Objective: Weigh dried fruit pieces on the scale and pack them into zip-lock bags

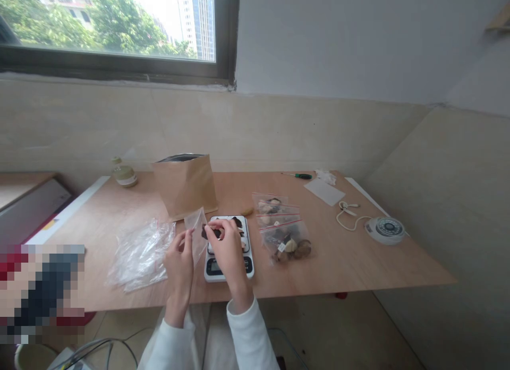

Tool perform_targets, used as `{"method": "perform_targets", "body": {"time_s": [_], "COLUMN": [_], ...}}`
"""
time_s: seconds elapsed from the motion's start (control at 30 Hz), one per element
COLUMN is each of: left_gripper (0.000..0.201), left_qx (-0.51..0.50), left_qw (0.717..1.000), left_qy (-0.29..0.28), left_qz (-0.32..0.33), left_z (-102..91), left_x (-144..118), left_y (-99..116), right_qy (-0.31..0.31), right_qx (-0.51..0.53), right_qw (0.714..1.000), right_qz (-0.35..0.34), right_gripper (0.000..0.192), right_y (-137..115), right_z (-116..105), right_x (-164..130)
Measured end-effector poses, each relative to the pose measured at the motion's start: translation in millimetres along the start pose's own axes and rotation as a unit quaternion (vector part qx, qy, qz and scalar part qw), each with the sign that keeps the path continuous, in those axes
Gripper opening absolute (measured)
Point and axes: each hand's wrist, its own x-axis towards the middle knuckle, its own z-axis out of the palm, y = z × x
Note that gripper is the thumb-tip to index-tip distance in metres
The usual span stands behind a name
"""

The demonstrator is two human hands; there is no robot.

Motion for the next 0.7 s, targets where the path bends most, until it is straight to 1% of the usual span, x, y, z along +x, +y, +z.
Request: {"method": "perform_targets", "body": {"time_s": [0.03,0.1,0.2,0.27,0.33,0.4,0.47,0.6,0.7], "left_gripper": [0.039,0.04,0.042,0.041,0.041,0.04,0.039,0.038,0.038], "left_qx": [-0.001,0.008,0.033,0.037,0.036,0.039,0.044,0.046,0.036], "left_qw": [1.0,1.0,0.999,0.998,0.998,0.998,0.998,0.998,0.998], "left_qy": [0.0,0.001,0.005,0.003,0.001,-0.002,-0.003,0.004,0.007], "left_qz": [-0.005,-0.019,-0.043,-0.049,-0.047,-0.044,-0.045,-0.048,-0.047], "left_z": [-1.3,-4.2,-7.3,-8.0,-8.2,-8.2,-8.3,-8.1,-7.2], "left_x": [0.1,0.8,1.8,1.8,1.4,1.3,1.8,5.6,10.2], "left_y": [1.0,2.1,3.5,5.4,8.0,10.4,12.1,12.5,10.9], "right_qy": [0.0,0.025,0.057,0.044,0.02,0.008,0.009,0.02,0.034], "right_qx": [-0.008,-0.048,-0.148,-0.21,-0.256,-0.288,-0.302,-0.289,-0.279], "right_qw": [1.0,0.998,0.987,0.976,0.965,0.956,0.951,0.953,0.956], "right_qz": [-0.006,-0.014,-0.027,-0.035,-0.045,-0.052,-0.059,-0.083,-0.087], "right_gripper": [0.024,0.023,0.02,0.019,0.021,0.021,0.02,0.019,0.017], "right_y": [4.1,18.8,47.8,64.4,75.9,82.4,85.5,86.2,85.4], "right_z": [0.4,-4.2,-14.4,-17.2,-16.5,-14.7,-13.9,-16.2,-18.2], "right_x": [-0.5,-5.5,-20.5,-31.2,-38.3,-40.7,-39.4,-34.9,-33.0]}}
